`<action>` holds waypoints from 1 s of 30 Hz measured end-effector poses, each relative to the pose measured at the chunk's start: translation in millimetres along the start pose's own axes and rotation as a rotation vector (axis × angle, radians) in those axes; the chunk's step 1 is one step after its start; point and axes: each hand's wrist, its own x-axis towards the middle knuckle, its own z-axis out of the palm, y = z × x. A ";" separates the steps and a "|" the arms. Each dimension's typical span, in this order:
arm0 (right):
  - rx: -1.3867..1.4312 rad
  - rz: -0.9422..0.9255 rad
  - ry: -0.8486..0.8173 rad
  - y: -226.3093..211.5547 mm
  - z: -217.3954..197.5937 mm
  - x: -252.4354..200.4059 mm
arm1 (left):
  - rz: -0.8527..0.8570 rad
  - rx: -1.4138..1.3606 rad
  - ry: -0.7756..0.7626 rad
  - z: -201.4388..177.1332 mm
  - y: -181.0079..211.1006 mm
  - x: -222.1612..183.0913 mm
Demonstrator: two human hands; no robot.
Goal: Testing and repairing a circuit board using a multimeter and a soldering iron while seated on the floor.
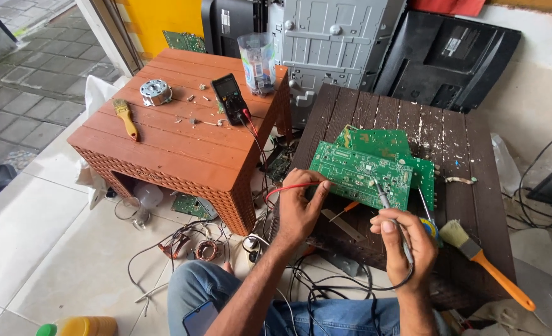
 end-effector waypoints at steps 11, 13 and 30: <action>-0.089 0.040 -0.060 22.4 -12.1 -13.1 | 0.147 0.101 -0.128 -0.5 12.2 0.4; -0.115 0.054 0.010 22.9 -14.4 -18.0 | 0.181 0.136 -0.145 3.6 5.3 -1.3; -0.256 -0.087 -0.007 27.2 -12.0 -15.5 | 0.238 0.318 -0.159 12.5 -4.7 -3.3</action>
